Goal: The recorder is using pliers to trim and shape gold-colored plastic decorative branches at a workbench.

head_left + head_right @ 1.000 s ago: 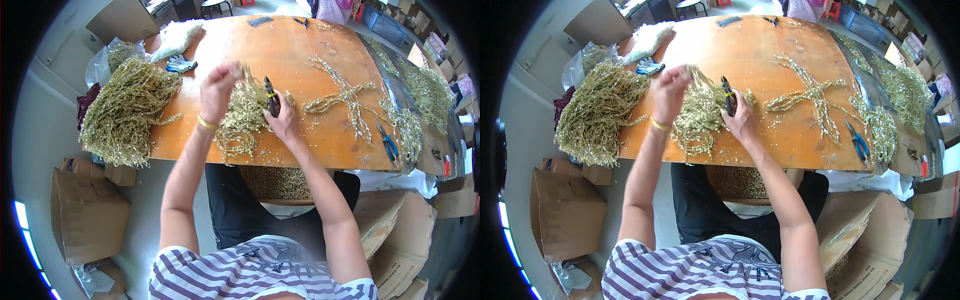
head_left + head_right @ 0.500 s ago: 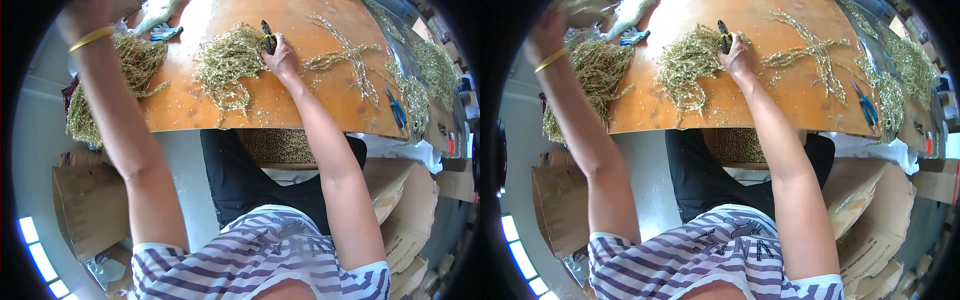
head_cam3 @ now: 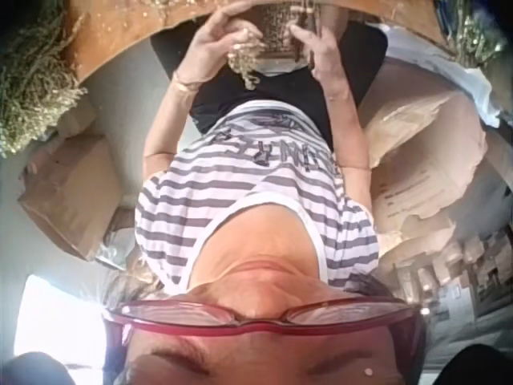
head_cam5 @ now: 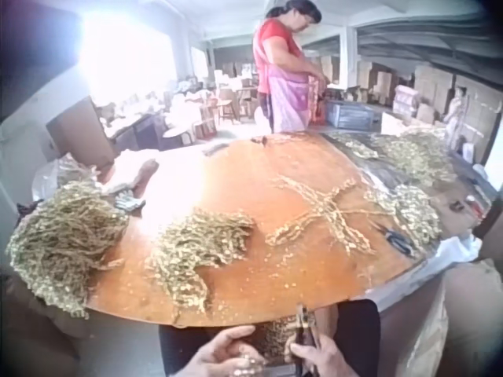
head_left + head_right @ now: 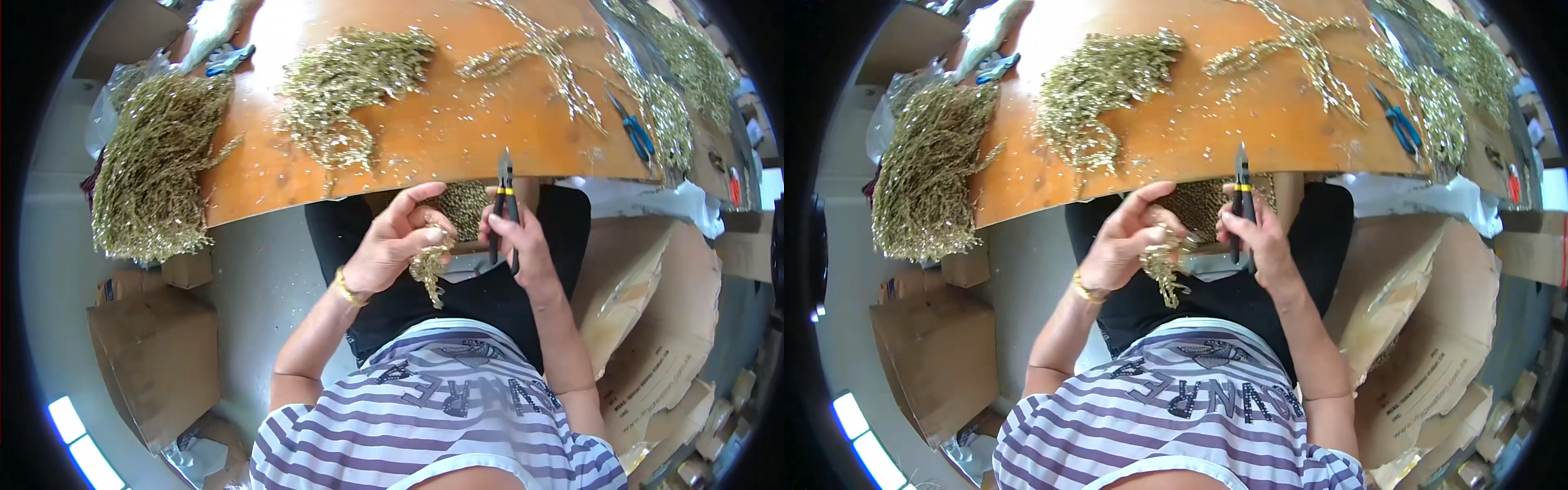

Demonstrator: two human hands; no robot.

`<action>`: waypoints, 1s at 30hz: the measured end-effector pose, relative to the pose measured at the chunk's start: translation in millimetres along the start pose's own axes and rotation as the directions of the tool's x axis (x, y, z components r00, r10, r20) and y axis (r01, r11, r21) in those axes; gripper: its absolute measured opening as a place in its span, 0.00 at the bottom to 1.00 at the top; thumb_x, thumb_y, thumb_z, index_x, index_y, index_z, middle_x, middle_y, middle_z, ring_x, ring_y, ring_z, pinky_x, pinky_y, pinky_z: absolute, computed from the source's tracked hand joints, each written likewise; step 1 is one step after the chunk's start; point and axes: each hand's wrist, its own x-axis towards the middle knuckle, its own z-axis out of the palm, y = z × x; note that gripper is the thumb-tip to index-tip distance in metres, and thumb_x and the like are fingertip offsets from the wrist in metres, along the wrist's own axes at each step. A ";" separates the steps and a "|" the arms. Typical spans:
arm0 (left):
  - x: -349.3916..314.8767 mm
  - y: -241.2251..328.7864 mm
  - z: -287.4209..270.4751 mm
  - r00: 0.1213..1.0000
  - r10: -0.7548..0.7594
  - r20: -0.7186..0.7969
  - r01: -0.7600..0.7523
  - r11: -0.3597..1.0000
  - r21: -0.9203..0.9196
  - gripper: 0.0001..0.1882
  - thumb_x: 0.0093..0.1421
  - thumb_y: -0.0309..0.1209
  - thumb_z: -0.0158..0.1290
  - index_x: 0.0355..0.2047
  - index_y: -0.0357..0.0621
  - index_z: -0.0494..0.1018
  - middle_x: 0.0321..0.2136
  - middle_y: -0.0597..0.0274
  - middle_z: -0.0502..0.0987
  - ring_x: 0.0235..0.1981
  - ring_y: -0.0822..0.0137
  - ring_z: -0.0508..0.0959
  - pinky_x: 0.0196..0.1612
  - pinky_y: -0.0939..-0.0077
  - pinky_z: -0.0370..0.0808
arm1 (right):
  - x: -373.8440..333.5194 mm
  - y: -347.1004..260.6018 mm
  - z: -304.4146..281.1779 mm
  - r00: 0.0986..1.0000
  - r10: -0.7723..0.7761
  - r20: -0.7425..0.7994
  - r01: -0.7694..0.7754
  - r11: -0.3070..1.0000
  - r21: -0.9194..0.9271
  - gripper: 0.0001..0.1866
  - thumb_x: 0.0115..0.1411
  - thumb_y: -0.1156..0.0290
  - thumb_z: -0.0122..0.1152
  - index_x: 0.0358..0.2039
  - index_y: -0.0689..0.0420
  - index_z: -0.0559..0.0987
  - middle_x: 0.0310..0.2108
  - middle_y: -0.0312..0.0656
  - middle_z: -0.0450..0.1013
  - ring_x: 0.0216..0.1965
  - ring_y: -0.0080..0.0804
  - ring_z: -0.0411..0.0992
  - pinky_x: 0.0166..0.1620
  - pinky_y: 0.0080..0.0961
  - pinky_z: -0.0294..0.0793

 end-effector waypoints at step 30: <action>-6.2 -59.3 -15.0 0.939 0.326 0.112 -0.223 0.325 0.919 0.27 0.48 0.16 0.53 0.50 0.40 0.63 0.43 0.55 0.70 0.46 0.62 0.70 0.50 0.70 0.65 | -2.5 24.0 17.9 0.912 -0.405 0.070 0.393 0.807 -0.441 0.21 0.50 0.76 0.55 0.45 0.57 0.63 0.30 0.39 0.65 0.32 0.23 0.66 0.36 0.21 0.66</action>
